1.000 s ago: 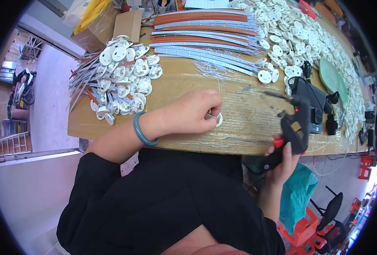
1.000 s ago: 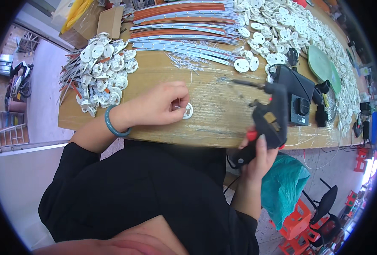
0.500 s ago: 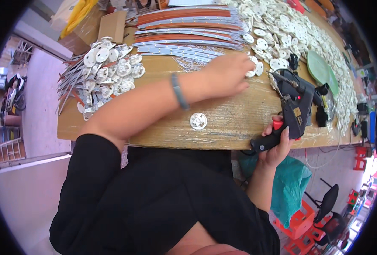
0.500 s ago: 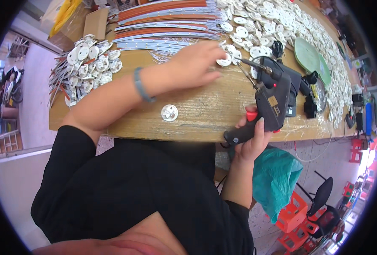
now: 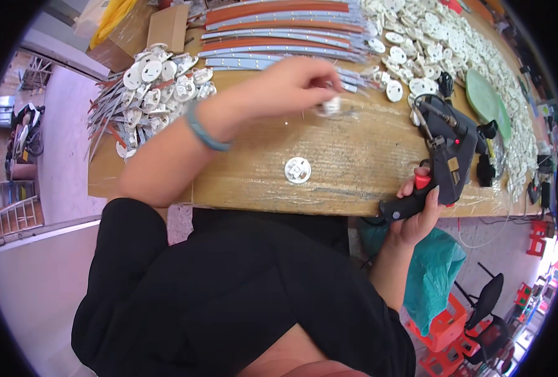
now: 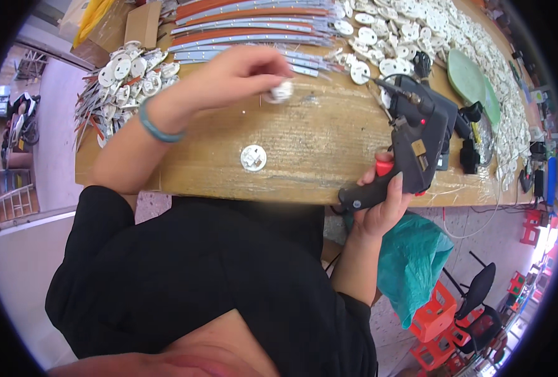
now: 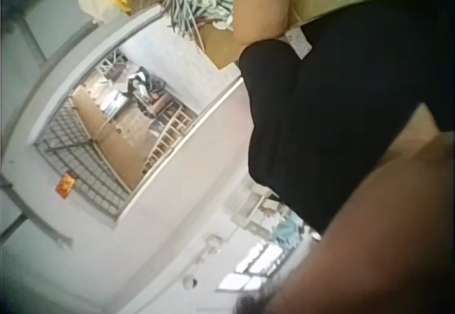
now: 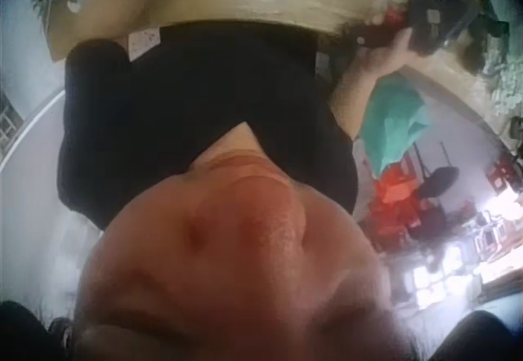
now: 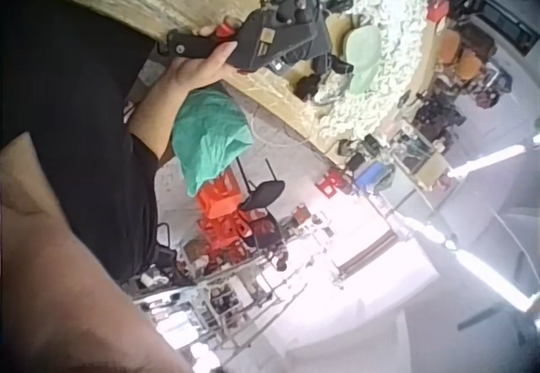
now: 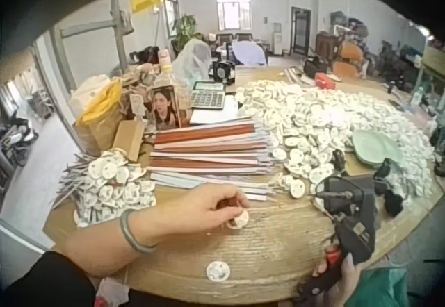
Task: The person positions wires into circular base plates by hand and solders them using a soldering gun.
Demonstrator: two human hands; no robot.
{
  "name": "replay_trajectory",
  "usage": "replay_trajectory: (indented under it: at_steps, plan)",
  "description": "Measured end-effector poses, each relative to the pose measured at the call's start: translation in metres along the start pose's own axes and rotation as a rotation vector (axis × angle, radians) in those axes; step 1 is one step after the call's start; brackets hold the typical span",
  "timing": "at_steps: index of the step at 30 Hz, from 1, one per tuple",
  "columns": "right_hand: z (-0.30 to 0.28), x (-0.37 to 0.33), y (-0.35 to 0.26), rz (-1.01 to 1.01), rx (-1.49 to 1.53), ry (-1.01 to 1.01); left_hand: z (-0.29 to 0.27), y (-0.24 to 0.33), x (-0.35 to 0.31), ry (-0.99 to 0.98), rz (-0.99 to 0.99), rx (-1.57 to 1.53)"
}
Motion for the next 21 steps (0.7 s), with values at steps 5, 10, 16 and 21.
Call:
replay_trajectory:
  at_steps: [5,10,16,21]
  plan:
    - [0.002,0.005,-0.003,-0.012,-0.019,-0.022,-0.007,-0.045,-0.055,-0.121,-0.233,-0.231]
    - [0.002,0.004,0.0,0.006,-0.021,-0.028,-0.022,-0.038,-0.076,0.011,-0.088,0.097]
    - [0.006,0.005,0.0,-0.004,-0.052,-0.026,-0.012,-0.029,-0.082,0.011,0.0,0.034]
    - [0.009,0.006,0.0,-0.035,-0.069,-0.015,-0.012,-0.025,-0.081,-0.009,0.046,0.182]
Point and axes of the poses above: each hand's wrist, its own x-axis towards the middle knuckle, its own z-axis out of the palm, y = z × x, the point moved 7 cm from there along x, towards the middle knuckle, and after that the axes turned 3 degrees about -y, right-handed, at the moved point
